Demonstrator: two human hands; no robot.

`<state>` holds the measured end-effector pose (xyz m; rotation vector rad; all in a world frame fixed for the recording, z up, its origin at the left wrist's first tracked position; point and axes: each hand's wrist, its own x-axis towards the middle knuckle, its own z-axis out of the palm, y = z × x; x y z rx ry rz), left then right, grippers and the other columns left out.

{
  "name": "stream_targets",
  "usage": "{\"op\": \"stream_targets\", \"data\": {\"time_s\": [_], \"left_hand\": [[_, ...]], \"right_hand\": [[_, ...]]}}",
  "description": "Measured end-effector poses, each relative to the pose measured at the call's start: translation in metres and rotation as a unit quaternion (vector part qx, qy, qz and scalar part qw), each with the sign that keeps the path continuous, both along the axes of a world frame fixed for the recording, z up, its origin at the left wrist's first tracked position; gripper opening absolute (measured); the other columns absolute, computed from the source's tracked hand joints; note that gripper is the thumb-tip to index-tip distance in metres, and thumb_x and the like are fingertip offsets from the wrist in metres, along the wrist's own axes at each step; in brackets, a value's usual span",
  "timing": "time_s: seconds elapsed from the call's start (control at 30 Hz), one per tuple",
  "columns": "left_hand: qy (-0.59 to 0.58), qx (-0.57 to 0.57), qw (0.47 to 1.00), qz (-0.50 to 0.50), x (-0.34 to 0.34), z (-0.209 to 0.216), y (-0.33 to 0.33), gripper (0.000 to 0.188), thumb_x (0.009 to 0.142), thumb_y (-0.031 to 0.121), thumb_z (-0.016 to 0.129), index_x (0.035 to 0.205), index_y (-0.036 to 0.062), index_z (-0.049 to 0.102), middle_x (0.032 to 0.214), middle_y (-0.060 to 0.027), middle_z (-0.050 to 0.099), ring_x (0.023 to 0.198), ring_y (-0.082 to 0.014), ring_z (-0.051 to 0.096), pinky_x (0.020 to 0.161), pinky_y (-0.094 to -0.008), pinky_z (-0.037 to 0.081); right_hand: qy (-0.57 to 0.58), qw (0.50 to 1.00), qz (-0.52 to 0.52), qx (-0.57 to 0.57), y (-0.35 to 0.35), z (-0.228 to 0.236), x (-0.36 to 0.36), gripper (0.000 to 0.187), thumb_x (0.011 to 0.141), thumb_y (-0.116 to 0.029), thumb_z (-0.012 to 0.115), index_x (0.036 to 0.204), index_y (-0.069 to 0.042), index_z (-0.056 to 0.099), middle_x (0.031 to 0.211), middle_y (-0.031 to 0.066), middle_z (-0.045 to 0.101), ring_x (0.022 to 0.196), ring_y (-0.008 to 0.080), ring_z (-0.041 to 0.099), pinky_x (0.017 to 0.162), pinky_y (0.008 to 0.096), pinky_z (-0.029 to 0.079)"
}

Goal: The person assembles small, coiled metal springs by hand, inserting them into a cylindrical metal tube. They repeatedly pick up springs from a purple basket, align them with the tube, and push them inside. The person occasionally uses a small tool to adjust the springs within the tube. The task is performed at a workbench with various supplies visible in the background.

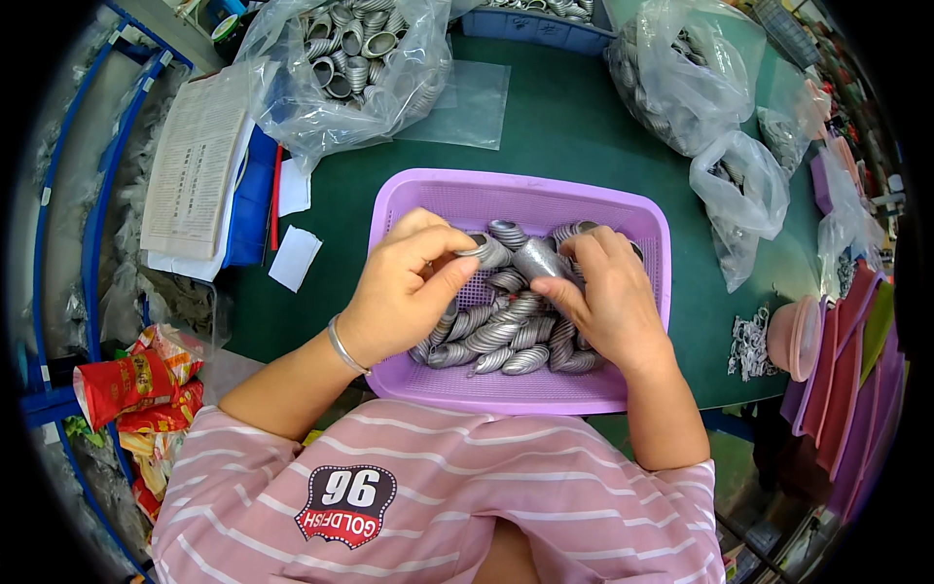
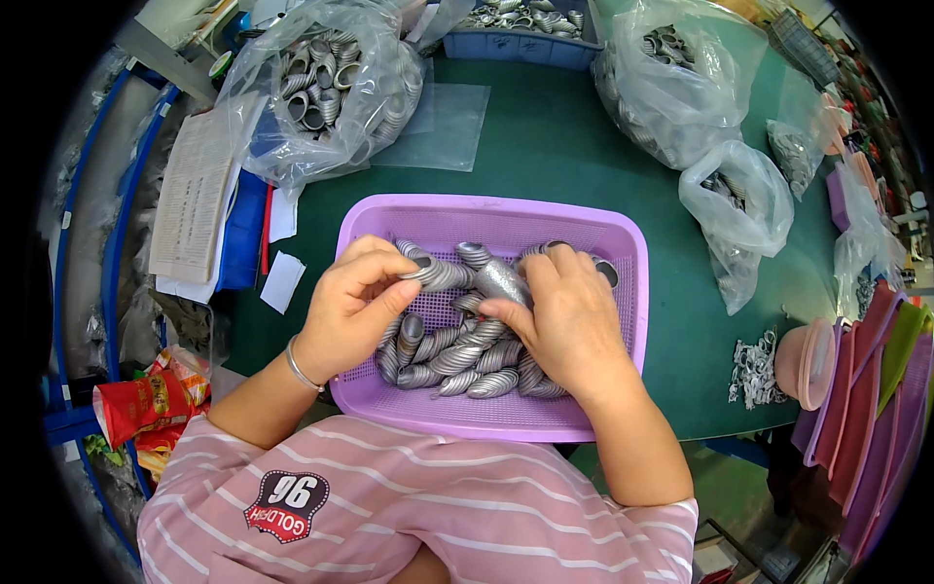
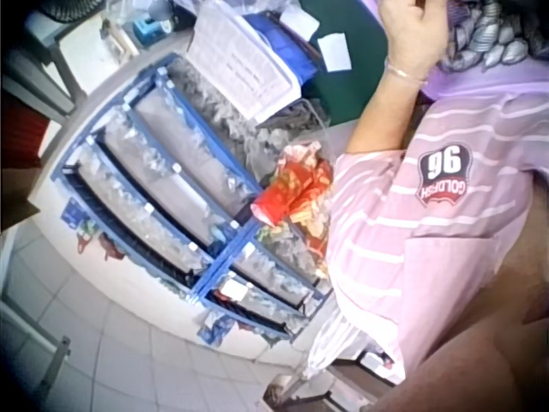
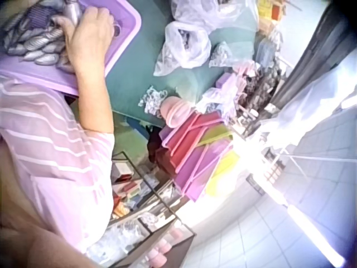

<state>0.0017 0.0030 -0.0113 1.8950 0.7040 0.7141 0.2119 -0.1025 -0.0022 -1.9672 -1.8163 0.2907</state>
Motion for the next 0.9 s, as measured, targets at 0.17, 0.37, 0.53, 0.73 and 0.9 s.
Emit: {"op": "stream_targets", "data": {"time_s": [0.17,0.37,0.53,0.73,0.9], "left_hand": [[-0.003,-0.023,0.999,0.039,-0.007,-0.005,0.007,0.008,0.089,0.003,0.064,0.096,-0.0018,0.064,0.096,-0.0053,0.054,0.076,-0.0083,0.054,0.068,-0.0211,0.047],[0.002,0.141,0.988,0.069,-0.003,0.002,0.01,0.008,0.081,0.002,0.071,0.085,-0.0019,0.065,0.09,-0.0078,0.058,0.076,-0.0161,0.057,0.068,-0.026,0.046],[0.006,0.321,0.944,0.073,-0.008,0.002,0.016,0.013,0.074,0.003,0.075,0.083,0.0,0.065,0.094,-0.01,0.054,0.082,-0.0205,0.052,0.07,-0.0285,0.043],[-0.115,0.23,0.962,0.088,-0.009,0.007,0.004,0.02,0.065,0.005,0.08,0.08,0.0042,0.067,0.087,-0.0056,0.051,0.081,-0.022,0.046,0.07,-0.0312,0.037],[-0.104,0.226,0.965,0.083,-0.016,0.0,0.005,0.017,0.068,0.004,0.079,0.08,0.0038,0.067,0.084,-0.005,0.051,0.079,-0.0211,0.046,0.069,-0.0306,0.038]], "right_hand": [[-0.099,0.988,0.007,-0.119,-0.007,-0.016,-0.008,0.047,0.077,-0.035,0.075,0.096,0.003,0.055,0.092,0.0182,0.059,0.092,0.034,0.059,0.078,0.044,0.047],[0.186,0.963,-0.065,-0.185,0.001,0.008,-0.008,0.043,0.085,-0.025,0.068,0.111,0.005,0.051,0.105,0.0237,0.061,0.098,0.0369,0.061,0.085,0.0437,0.048],[0.309,0.922,0.007,0.234,-0.003,0.035,-0.016,0.041,0.087,-0.023,0.066,0.114,0.002,0.048,0.105,0.0183,0.056,0.089,0.0229,0.057,0.072,0.0312,0.048],[0.172,0.959,0.126,0.188,-0.009,0.024,-0.021,0.062,0.079,-0.017,0.072,0.128,0.006,0.043,0.106,0.0203,0.059,0.084,0.0279,0.06,0.074,0.0371,0.05],[0.246,0.932,0.056,0.262,-0.014,0.027,-0.009,0.062,0.081,-0.009,0.067,0.134,0.009,0.04,0.111,0.0229,0.059,0.092,0.0311,0.063,0.079,0.0392,0.051]]}}
